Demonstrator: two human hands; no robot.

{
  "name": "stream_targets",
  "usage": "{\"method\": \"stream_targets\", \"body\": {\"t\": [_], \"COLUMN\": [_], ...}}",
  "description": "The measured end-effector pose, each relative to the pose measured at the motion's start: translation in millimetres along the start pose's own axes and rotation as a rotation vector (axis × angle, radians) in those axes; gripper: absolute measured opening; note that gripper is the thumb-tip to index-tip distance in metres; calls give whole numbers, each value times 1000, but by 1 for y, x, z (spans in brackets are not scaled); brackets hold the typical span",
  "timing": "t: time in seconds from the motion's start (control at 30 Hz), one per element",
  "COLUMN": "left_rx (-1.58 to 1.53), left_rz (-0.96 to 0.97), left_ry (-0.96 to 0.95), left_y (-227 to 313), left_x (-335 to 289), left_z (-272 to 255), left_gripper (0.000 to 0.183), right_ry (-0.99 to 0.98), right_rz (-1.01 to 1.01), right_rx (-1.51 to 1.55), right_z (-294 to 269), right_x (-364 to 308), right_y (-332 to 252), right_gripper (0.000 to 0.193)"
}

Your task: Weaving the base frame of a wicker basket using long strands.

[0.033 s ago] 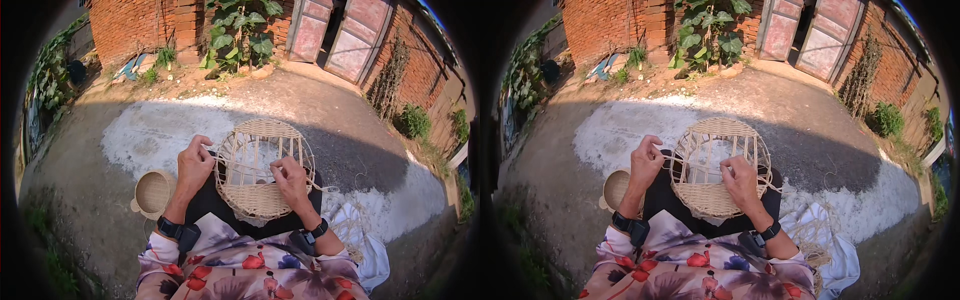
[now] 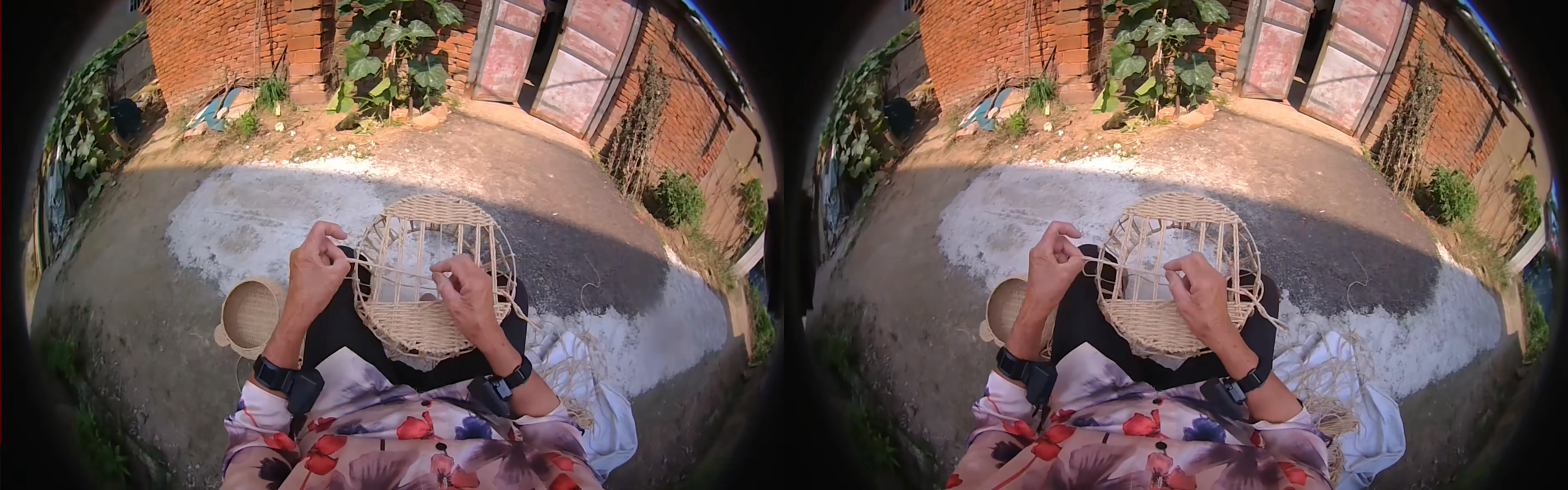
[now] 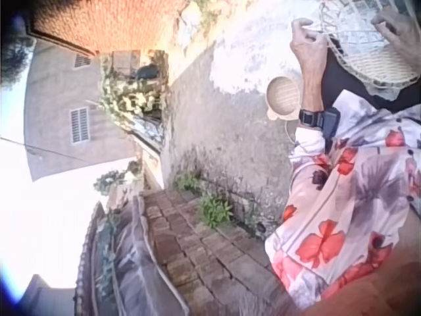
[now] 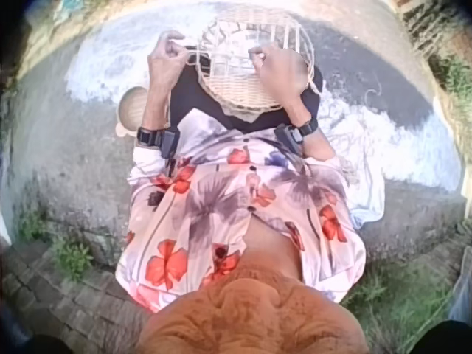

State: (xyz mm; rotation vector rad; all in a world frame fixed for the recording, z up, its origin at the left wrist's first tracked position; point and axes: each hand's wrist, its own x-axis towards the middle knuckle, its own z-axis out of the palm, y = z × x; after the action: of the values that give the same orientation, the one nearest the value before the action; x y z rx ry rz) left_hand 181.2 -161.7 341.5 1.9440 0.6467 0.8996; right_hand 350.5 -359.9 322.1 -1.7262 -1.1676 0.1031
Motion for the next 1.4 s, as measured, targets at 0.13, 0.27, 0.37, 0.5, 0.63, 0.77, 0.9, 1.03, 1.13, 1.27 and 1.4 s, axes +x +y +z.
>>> {"method": "stream_targets", "body": {"t": [0.13,0.27,0.37,0.5,0.63,0.77,0.9,1.03,1.13,1.27,1.4], "left_rx": [-400,-299,3,118,254,352,244,208,-55,-370,-512], "left_rz": [-102,-52,14,245,316,292,322,46,-29,-31,-30], "left_ry": [-182,-334,-390,-408,-464,-458,-281,-55,-162,-284,-354], "left_y": [15,10,2,-19,-18,-16,-18,-2,3,3,-14], "left_x": [-12,-15,-10,-5,-3,-5,-7,5,-4,-16,-22], "left_z": [-4,8,19,42,58,62,51,-27,-45,-35,-20], "left_gripper": [34,36,44,48,51,52,44,37,31,27,26], "right_ry": [-202,-109,1,-46,-79,-69,-70,4,-61,-280,-275], "right_rz": [-45,-35,-173,-271,-262,-231,-77,38,-97,-64,-77], "right_rx": [414,79,-342,-561,-535,-476,-251,-81,37,355,262], "right_z": [37,12,-3,6,31,42,38,21,37,62,51], "right_x": [7,0,-3,2,6,7,7,9,16,10,9], "right_y": [-32,-31,-29,-20,-3,0,1,10,-23,-50,-37], "right_gripper": [16,14,7,6,6,9,12,13,15,20,20]}}
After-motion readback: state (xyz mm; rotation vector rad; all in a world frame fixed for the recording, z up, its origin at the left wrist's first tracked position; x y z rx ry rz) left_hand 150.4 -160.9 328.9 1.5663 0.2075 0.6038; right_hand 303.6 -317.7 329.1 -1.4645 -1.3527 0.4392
